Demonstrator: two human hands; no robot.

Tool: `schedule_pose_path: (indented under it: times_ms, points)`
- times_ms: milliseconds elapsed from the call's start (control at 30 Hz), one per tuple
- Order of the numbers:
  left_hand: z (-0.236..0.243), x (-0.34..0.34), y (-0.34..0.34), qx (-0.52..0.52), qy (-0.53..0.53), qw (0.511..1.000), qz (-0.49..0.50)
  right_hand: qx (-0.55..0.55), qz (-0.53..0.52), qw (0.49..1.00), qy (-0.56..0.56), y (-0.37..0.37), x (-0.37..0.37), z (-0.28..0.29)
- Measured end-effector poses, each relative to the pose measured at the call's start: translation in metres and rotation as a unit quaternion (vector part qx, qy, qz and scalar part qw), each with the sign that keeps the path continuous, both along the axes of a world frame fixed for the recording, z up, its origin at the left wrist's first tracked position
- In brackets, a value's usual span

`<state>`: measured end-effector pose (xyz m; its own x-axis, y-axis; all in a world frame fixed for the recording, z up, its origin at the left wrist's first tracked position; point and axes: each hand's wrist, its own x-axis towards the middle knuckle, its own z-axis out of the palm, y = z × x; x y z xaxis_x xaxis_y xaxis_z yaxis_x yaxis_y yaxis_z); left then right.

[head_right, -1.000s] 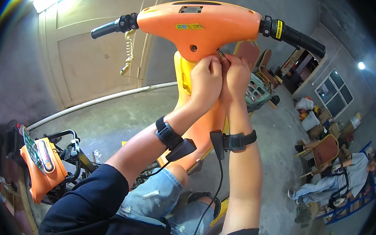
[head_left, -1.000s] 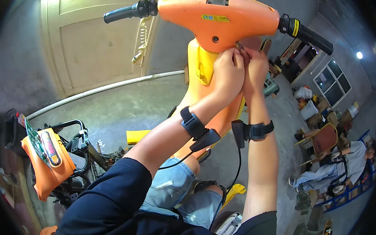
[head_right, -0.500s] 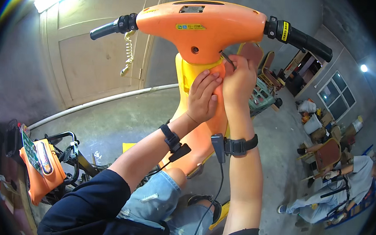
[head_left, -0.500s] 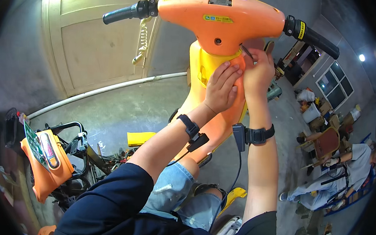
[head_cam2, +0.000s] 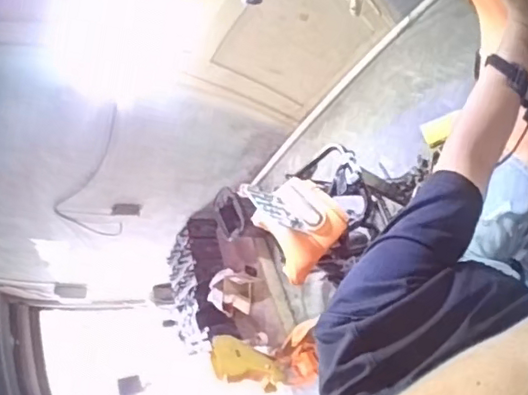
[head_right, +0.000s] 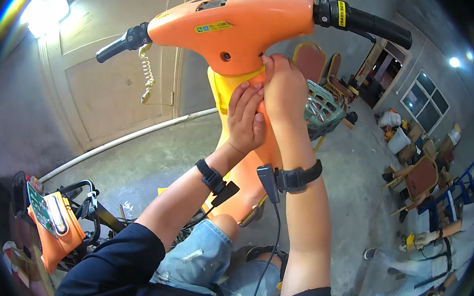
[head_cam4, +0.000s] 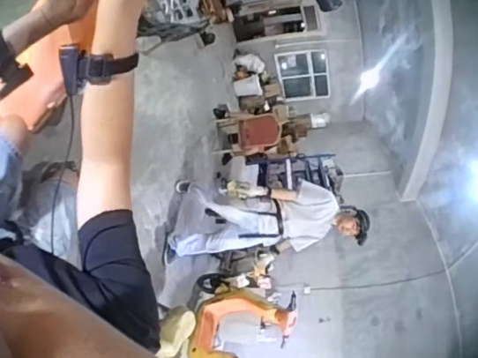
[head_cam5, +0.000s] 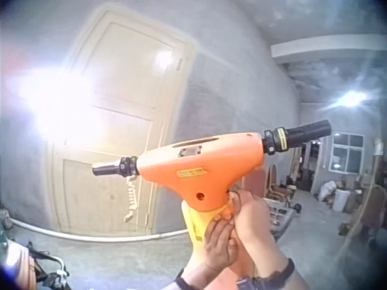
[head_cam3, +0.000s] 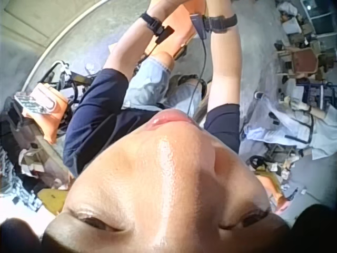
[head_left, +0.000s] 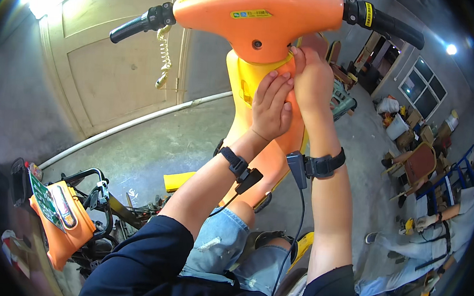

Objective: The recorder is disassembling and repairing the front plastic panels and basket of an orange and yellow scooter.

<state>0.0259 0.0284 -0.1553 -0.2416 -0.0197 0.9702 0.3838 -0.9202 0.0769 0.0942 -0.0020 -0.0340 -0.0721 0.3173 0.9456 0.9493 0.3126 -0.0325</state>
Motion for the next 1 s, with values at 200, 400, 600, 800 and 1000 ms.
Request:
schedule_pose_path:
  times_ms: [200, 400, 600, 800, 1000]
  points:
    - [-0.002, 0.001, 0.001, -0.003, -0.007, 1.000, -0.001, -0.002, 0.005, 1.000, -0.017, 0.000, 0.001, 0.001]
    - [-0.001, 0.003, 0.000, -0.008, -0.006, 1.000, 0.004, -0.023, -0.012, 1.000, 0.007, -0.002, -0.001, 0.001]
    - [0.000, 0.003, -0.001, 0.003, 0.000, 1.000, -0.007, -0.003, 0.045, 0.999, 0.031, -0.001, 0.001, -0.005]
    - [0.000, 0.003, -0.002, 0.004, 0.000, 1.000, -0.013, 0.030, 0.092, 0.994, 0.042, 0.000, 0.002, -0.010]
    - [-0.001, 0.004, -0.001, -0.009, -0.007, 1.000, -0.007, 0.058, 0.134, 0.988, 0.053, 0.002, 0.006, -0.007]
